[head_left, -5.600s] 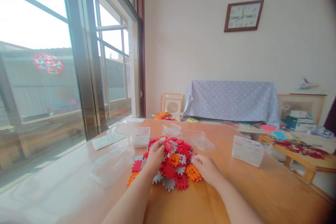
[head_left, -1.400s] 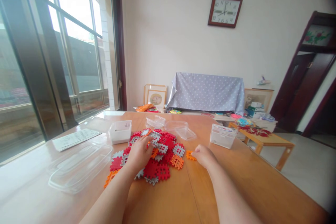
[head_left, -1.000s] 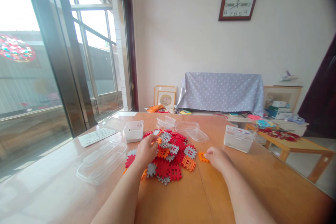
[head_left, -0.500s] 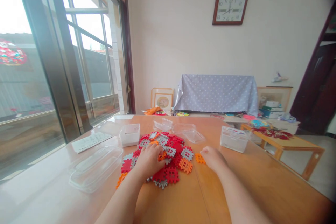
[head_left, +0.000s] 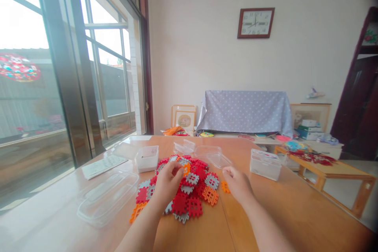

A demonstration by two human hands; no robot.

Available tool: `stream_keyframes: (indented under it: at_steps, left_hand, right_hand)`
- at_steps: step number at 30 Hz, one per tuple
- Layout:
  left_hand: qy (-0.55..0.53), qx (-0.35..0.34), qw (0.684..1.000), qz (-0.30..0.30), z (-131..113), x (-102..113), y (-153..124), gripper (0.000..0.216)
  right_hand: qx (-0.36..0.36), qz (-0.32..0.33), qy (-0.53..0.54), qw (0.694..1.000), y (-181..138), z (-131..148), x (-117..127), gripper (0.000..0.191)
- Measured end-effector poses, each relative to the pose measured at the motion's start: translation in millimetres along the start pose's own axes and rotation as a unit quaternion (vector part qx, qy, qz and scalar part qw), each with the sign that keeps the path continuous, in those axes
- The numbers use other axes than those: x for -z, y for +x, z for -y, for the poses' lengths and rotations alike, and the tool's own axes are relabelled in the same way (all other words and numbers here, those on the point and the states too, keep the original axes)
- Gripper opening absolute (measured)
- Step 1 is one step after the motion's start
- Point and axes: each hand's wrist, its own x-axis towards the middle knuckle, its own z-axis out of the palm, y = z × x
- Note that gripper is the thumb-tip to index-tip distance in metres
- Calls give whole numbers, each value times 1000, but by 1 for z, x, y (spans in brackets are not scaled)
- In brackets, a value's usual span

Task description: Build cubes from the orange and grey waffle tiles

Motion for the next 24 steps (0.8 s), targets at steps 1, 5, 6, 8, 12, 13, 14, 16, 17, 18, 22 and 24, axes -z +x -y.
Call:
stream_keyframes:
  at_steps: [1,5,6,8,12,13,14,16,17,18,22,24]
  left_hand:
    - [-68,34,997,5,1,-4,0,22]
    - [-254,113,959,54,1,-20,-4,29]
    - [-276,126,951,65,0,-22,-5,29]
    - [-300,148,939,75,-2,-26,-6,30]
    - [-309,164,933,88,-6,-30,-8,32]
    - [-309,161,933,92,-6,-31,-8,33]
    - [-310,157,933,97,-6,-32,-9,32]
    - [-317,145,931,109,-6,-34,-9,32]
    - [-322,141,928,119,-7,-35,-10,31]
    - [-328,139,925,130,-7,-36,-11,30]
    - [-347,139,916,143,-11,-37,-13,29]
    - [-351,135,916,140,-12,-36,-13,28]
  right_hand:
    - [15,-4,27,1000,-2,4,-3,27]
    - [104,-1,105,989,-14,24,-11,33]
    - [129,1,116,985,-18,30,-11,37]
    - [175,11,124,977,-26,42,-10,50]
    - [220,57,109,968,-39,59,-8,71]
    - [222,68,101,967,-41,61,-8,72]
    - [222,76,94,967,-43,63,-9,72]
    - [220,85,78,969,-45,66,-11,71]
    - [217,85,71,970,-46,66,-12,69]
    - [214,85,65,971,-46,67,-12,67]
    - [213,92,54,971,-45,66,-10,64]
    - [215,100,55,970,-45,66,-8,67]
